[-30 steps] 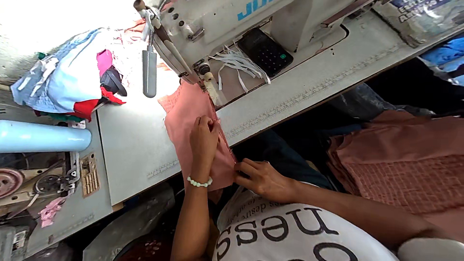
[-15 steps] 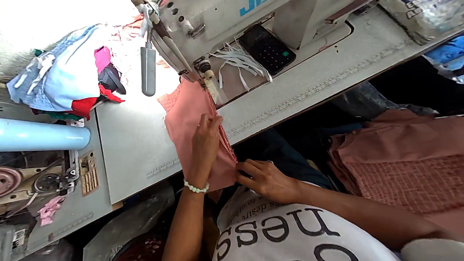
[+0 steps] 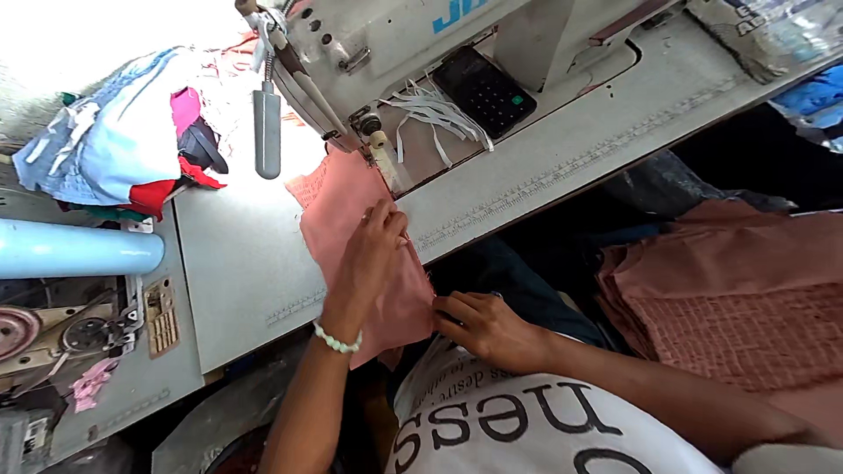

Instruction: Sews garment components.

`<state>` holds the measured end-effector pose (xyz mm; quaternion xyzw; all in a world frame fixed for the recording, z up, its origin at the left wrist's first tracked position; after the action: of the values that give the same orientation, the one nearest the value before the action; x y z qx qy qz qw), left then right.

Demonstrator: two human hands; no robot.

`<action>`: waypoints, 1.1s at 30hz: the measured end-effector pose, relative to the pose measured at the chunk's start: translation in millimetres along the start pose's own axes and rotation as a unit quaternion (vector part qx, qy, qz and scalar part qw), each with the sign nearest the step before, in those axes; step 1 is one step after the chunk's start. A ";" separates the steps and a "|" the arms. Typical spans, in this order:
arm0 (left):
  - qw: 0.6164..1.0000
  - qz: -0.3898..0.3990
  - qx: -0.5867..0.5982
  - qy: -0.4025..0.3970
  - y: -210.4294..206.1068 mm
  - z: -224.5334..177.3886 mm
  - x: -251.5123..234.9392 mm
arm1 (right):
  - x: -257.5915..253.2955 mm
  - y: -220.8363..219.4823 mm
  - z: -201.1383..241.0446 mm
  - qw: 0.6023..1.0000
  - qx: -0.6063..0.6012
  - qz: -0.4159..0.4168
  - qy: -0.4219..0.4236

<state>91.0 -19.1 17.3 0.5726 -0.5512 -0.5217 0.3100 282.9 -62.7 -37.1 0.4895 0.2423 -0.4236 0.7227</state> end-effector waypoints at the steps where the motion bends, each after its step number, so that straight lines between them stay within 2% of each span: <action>1: 0.998 -0.035 -0.027 0.043 -3.9 -9.6 12.8 | 0.4 1.7 -0.6 1.000 0.000 0.001 -0.001; 3: 0.989 -0.090 -0.051 0.105 -16.9 -25.6 43.1 | 0.3 4.4 -2.7 1.000 0.000 0.006 -0.003; 5: 0.980 -0.164 -0.044 0.107 -32.4 -30.7 66.5 | -0.1 5.5 -5.6 1.000 0.003 0.007 -0.004; 7: 0.977 -0.187 -0.022 0.101 -39.9 -27.5 75.6 | -1.8 4.7 -9.8 1.000 0.011 0.007 -0.009; 17: 0.985 -0.136 0.008 0.107 -32.3 19.2 41.1 | -35.6 -14.2 -43.8 0.998 0.046 0.008 -0.031; 23: 0.988 -0.132 0.012 0.080 -31.9 47.8 15.3 | -58.8 -28.1 -65.0 0.997 0.045 0.016 -0.057; 27: 0.985 -0.139 -0.035 0.097 -27.1 37.6 8.9 | -65.1 -35.2 -73.6 0.996 0.052 0.013 -0.064; 30: 0.978 -0.168 -0.035 0.122 -31.1 20.5 22.2 | -64.3 -35.3 -76.4 0.996 0.069 0.006 -0.057; 33: 0.978 -0.166 -0.017 0.124 -33.8 25.9 30.3 | -63.1 -34.9 -74.5 0.995 0.090 0.001 -0.049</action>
<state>72.5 -35.5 -28.7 0.7109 -0.3968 -0.5005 0.2945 225.0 23.3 -36.4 0.5317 0.1666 -0.4663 0.6871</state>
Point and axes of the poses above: each hand's wrist, its own x-axis away from the middle knuckle, its own y-axis out of the back of the hand, z = x × y, the point moved 3 cm from there along -x, towards the middle knuckle, and after that the axes turned 13 degrees about -z, right-handed, at the moved point
